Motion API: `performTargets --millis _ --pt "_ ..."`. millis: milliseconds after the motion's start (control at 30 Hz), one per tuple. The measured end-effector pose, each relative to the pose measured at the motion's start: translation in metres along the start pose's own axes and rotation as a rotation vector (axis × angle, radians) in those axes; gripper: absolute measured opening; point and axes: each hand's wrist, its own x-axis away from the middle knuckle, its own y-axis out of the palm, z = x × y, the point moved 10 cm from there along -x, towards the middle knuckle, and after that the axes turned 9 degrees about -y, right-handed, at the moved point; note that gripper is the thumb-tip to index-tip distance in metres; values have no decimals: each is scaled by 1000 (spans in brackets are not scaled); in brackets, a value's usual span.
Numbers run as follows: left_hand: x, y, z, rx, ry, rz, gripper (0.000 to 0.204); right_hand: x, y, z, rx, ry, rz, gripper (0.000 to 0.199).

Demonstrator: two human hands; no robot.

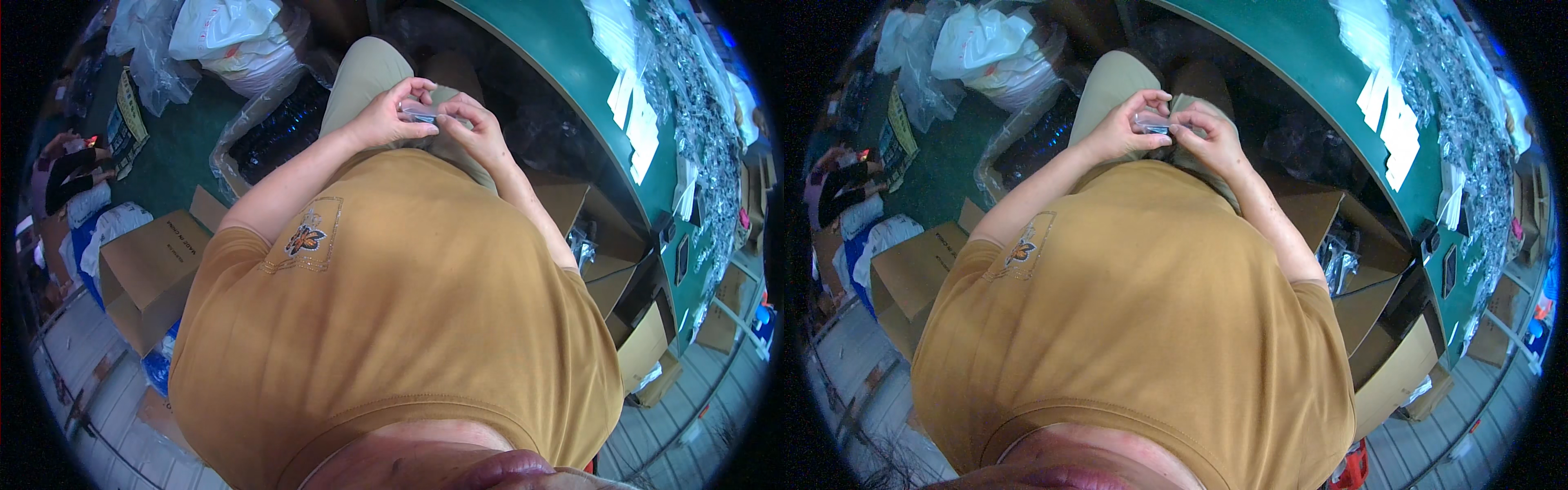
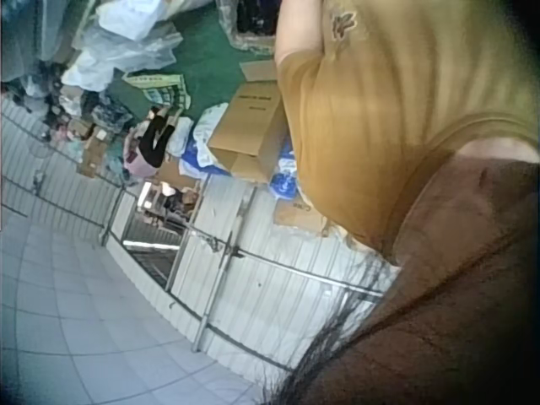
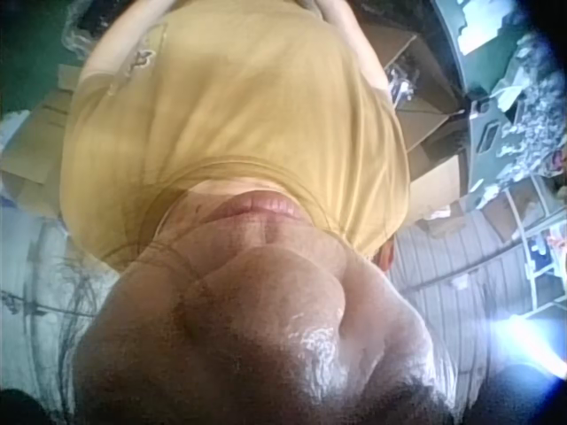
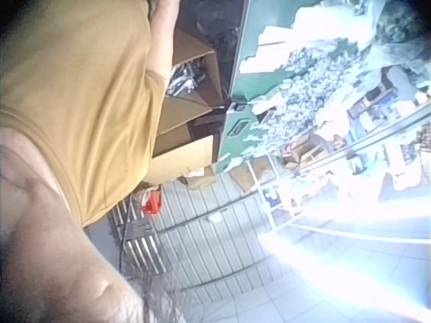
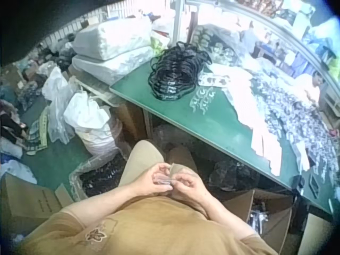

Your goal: The person packages swimming goggles by wrapping paper labels around the goggles, inserting them into clear plastic pouches, and sealing the pouches by hand.

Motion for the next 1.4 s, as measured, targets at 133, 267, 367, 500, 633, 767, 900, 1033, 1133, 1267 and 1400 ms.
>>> performTargets --millis 133,267,367,500,633,767,900,1033,1133,1267,1400 --pt "-1 1 2 -25 14 7 71 0 2 1 2 10 -18 15" --pt "-1 0 2 -31 23 6 72 -3 3 2 -16 8 -43 15" --pt "-1 1 2 -21 15 -2 73 -8 1 -5 13 -11 -65 16" --pt "-2 4 -1 14 -2 -19 75 -12 5 -8 35 -55 -116 17" --pt "-2 9 0 1 -34 -54 76 -13 5 -16 39 -87 -127 17" --pt "-1 10 0 26 -35 -68 78 -16 4 -19 54 -64 -159 18" --pt "-3 10 0 32 -19 -55 80 -21 8 -23 41 -99 -210 20" --pt "-3 10 4 -21 -8 -49 79 -23 13 -22 53 -120 -261 19" --pt "-4 9 1 21 -50 -50 79 -24 13 -28 92 -178 -231 16" --pt "-7 7 -1 -5 -45 -40 77 -20 12 -22 211 -195 -160 15" --pt "-7 10 -1 84 -43 -47 68 -22 8 -20 132 -124 -150 15"
